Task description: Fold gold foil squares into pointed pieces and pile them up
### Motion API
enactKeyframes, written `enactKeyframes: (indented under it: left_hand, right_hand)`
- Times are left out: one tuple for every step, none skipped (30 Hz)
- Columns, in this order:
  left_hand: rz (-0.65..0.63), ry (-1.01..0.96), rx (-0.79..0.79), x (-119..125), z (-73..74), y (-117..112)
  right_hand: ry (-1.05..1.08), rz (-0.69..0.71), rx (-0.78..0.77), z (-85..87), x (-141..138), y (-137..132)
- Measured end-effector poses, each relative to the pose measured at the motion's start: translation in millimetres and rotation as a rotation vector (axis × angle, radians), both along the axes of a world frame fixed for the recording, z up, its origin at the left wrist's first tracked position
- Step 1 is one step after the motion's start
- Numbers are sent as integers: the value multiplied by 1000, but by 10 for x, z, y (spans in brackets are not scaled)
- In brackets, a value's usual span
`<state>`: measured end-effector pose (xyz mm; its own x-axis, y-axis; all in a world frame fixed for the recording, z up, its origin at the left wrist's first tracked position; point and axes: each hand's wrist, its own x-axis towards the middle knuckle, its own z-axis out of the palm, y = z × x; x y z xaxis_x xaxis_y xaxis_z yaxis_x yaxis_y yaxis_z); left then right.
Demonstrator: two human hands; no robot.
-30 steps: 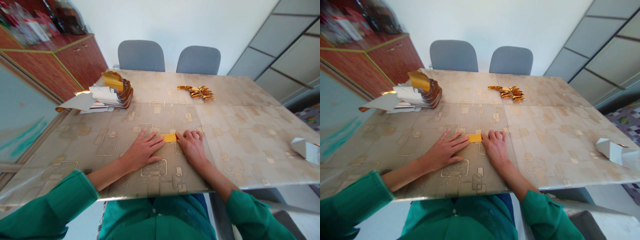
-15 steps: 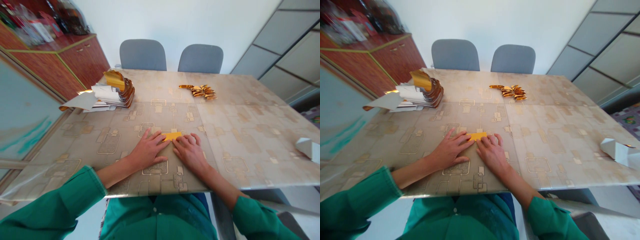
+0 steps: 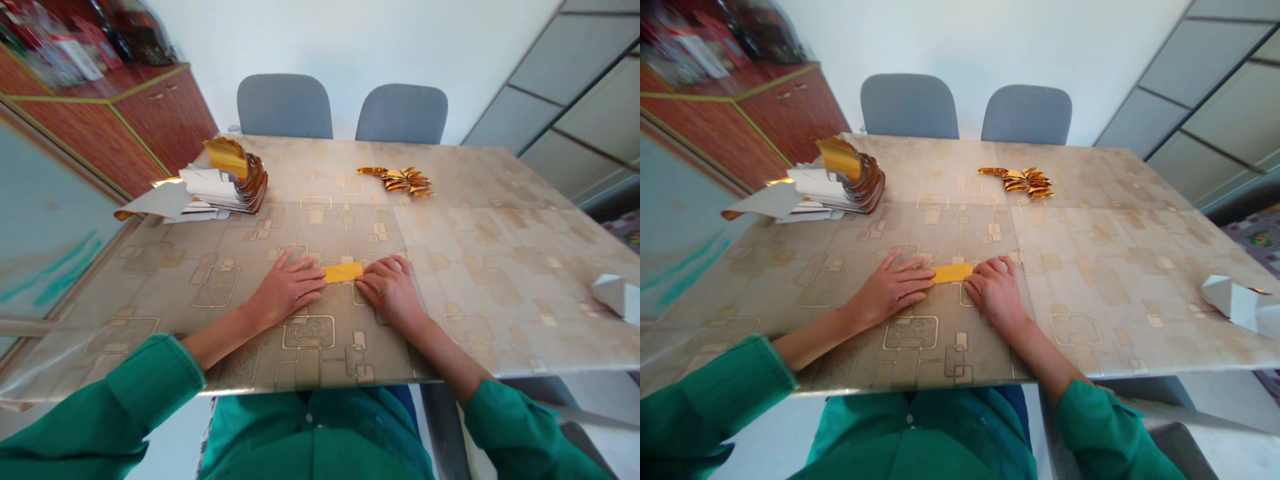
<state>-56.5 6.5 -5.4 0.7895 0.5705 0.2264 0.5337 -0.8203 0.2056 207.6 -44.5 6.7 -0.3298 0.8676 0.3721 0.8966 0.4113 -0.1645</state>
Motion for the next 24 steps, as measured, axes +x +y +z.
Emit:
enactKeyframes:
  left_hand:
    - [21,-24,0,57,23,6]
    - [53,-51,-2,119,46,12]
    - [88,-69,-8,181,68,18]
    - [112,-78,-15,240,86,23]
    - [140,-84,-21,291,98,28]
    - [165,-95,-26,331,104,32]
    - [178,-104,-30,357,103,36]
    - [186,-114,-30,372,97,39]
    - [186,-124,-28,375,88,42]
    - [182,-132,-24,370,76,45]
    - [178,-137,-17,361,63,47]
    - [174,-140,-9,351,52,48]
    - [173,-141,-1,342,42,50]
    - [172,-141,6,335,36,51]
    - [169,-139,11,332,32,52]
    - [165,-135,14,333,30,52]
    - [159,-132,17,335,31,53]
    - [151,-130,19,339,32,53]
    - [144,-130,21,344,33,53]
    - [137,-132,27,348,34,52]
    - [131,-139,34,352,34,52]
    - [126,-149,43,356,33,52]
    - [124,-159,51,358,33,52]
    - [121,-168,60,360,33,52]
  right_hand:
    - [8,-20,-13,3,-6,42]
    - [17,-45,-31,5,-13,84]
    - [28,-69,-51,5,-17,126]
    - [39,-90,-72,5,-19,165]
    - [50,-100,-91,2,-17,199]
    - [58,-95,-108,-2,-13,228]
    - [60,-81,-120,-8,-6,250]
    - [58,-62,-127,-14,2,266]
    - [56,-42,-133,-21,9,275]
    - [55,-24,-139,-26,15,279]
    - [57,-13,-144,-30,18,279]
    - [63,-8,-146,-31,19,276]
    - [73,-7,-145,-29,17,272]
    - [84,-7,-141,-25,12,268]
    - [94,-8,-135,-18,7,264]
    - [101,-10,-128,-10,1,261]
    - [105,-9,-122,-1,-5,258]
    - [109,-7,-115,7,-11,256]
    - [115,-5,-107,13,-17,254]
    - [124,-2,-98,17,-21,252]
    - [138,2,-88,19,-25,251]
    - [155,8,-77,18,-27,249]
    - [173,17,-68,16,-29,247]
    - [188,28,-62,13,-29,245]
